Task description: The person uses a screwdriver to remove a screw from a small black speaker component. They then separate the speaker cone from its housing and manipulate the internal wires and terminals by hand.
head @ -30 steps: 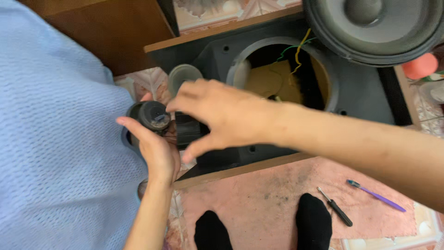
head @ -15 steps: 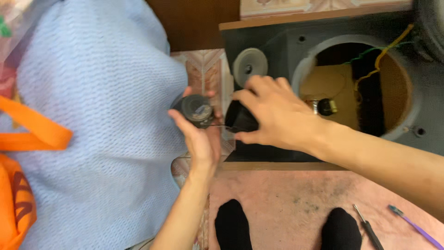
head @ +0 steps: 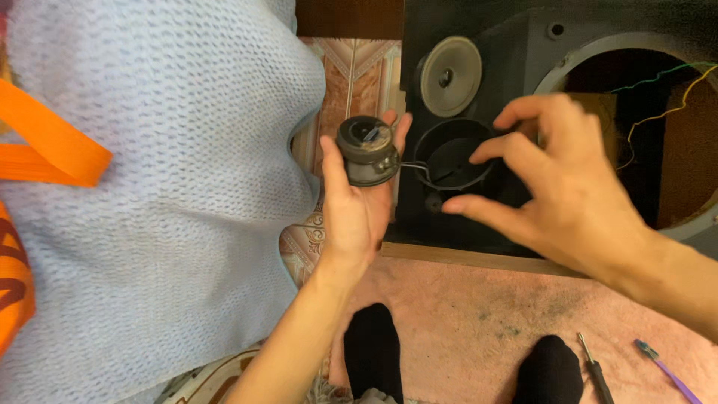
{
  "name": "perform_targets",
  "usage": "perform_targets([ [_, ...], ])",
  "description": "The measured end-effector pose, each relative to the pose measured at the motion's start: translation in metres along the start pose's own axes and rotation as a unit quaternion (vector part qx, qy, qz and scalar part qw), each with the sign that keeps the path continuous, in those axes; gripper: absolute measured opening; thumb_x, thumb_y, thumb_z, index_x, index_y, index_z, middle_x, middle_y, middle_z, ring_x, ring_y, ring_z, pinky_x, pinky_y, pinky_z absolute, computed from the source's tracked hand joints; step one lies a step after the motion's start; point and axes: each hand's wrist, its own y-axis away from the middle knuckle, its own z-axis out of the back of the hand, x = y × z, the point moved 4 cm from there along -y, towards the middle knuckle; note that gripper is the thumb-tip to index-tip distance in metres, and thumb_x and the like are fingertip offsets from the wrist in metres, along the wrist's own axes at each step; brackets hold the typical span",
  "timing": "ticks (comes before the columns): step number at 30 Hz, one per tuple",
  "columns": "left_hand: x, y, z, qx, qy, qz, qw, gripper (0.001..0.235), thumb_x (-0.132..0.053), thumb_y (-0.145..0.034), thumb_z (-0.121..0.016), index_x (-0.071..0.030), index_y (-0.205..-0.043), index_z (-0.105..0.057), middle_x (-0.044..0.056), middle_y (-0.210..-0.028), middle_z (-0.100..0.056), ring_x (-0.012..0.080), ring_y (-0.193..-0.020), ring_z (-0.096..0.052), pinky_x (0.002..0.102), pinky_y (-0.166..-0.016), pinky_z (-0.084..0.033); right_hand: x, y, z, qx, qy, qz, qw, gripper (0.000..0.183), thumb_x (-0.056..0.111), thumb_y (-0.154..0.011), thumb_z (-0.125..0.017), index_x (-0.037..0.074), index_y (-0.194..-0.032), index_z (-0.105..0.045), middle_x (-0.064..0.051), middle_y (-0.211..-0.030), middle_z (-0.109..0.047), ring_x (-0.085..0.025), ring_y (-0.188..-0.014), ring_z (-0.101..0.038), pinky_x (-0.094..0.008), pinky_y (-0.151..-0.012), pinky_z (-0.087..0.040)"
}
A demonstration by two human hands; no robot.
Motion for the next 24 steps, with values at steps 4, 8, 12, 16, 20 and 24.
perform_targets([
  [4, -0.009, 0.009, -0.052, -0.052, -0.225, 0.003, 0.973, 0.067, -0.061, -0.12, -0.032, -0.004, -0.143, -0.06, 0.028, -0.149, -0.072, 0.0441, -0.154, -0.065, 0.046, -0.143, -0.039, -0.001, -0.002, 0.011, -0.015, -0.023, 0.011, 1.0, 0.05, 0.047, -0.092, -0.101, 0.011, -0.122, -0.083, -0.019, -0.144, -0.061, -0.035, -0.122, -0.062, -0.057, -0.113, -0.046],
  [8, -0.023, 0.023, -0.107, -0.172, -0.497, 0.089, 0.846, 0.094, -0.069, -0.101, -0.024, -0.003, -0.142, -0.076, 0.016, -0.148, -0.085, 0.0216, -0.146, -0.077, 0.033, -0.131, -0.054, 0.004, -0.008, 0.018, -0.016, -0.066, 0.03, 0.997, 0.034, 0.03, -0.1, -0.096, 0.009, -0.124, -0.084, -0.017, -0.141, -0.068, -0.03, -0.105, -0.06, -0.053, -0.115, -0.048],
  [12, -0.029, 0.027, -0.11, -0.196, -0.588, 0.093, 0.779, 0.103, -0.076, -0.095, -0.016, -0.01, -0.146, -0.078, 0.008, -0.165, -0.063, 0.0177, -0.153, -0.068, 0.034, -0.134, -0.042, 0.011, -0.013, 0.021, -0.02, -0.094, 0.049, 0.994, 0.031, 0.025, -0.102, -0.095, 0.006, -0.123, -0.083, -0.017, -0.138, -0.075, -0.034, -0.12, -0.068, -0.048, -0.115, -0.051],
  [16, -0.028, 0.028, -0.109, -0.174, -0.587, 0.07, 0.788, 0.091, -0.071, -0.099, -0.018, -0.009, -0.148, -0.065, 0.007, -0.155, -0.073, 0.0148, -0.133, -0.071, 0.031, -0.119, -0.052, 0.013, -0.014, 0.022, -0.038, -0.098, 0.049, 0.993, 0.031, 0.022, -0.104, -0.097, 0.003, -0.123, -0.083, -0.016, -0.134, -0.079, -0.036, -0.124, -0.07, -0.048, -0.117, -0.052],
  [20, -0.024, 0.027, -0.098, -0.155, -0.602, 0.044, 0.782, 0.093, -0.073, -0.099, -0.018, -0.008, -0.149, -0.061, 0.007, -0.156, -0.068, 0.0128, -0.13, -0.069, 0.03, -0.119, -0.051, 0.019, -0.017, 0.025, -0.042, -0.11, 0.062, 0.991, 0.027, 0.019, -0.104, -0.096, 0.003, -0.122, -0.084, -0.013, -0.13, -0.08, -0.035, -0.123, -0.071, -0.048, -0.117, -0.052],
  [24, -0.017, 0.03, -0.078, -0.095, -0.646, -0.05, 0.756, 0.067, -0.062, -0.114, -0.016, -0.012, -0.13, -0.057, 0.008, -0.14, -0.057, 0.0136, -0.128, -0.063, 0.033, -0.126, -0.046, 0.023, -0.02, 0.028, -0.052, -0.113, 0.065, 0.99, 0.034, 0.017, -0.104, -0.098, -0.001, -0.13, -0.084, -0.017, -0.127, -0.082, -0.037, -0.122, -0.074, -0.048, -0.115, -0.055],
])
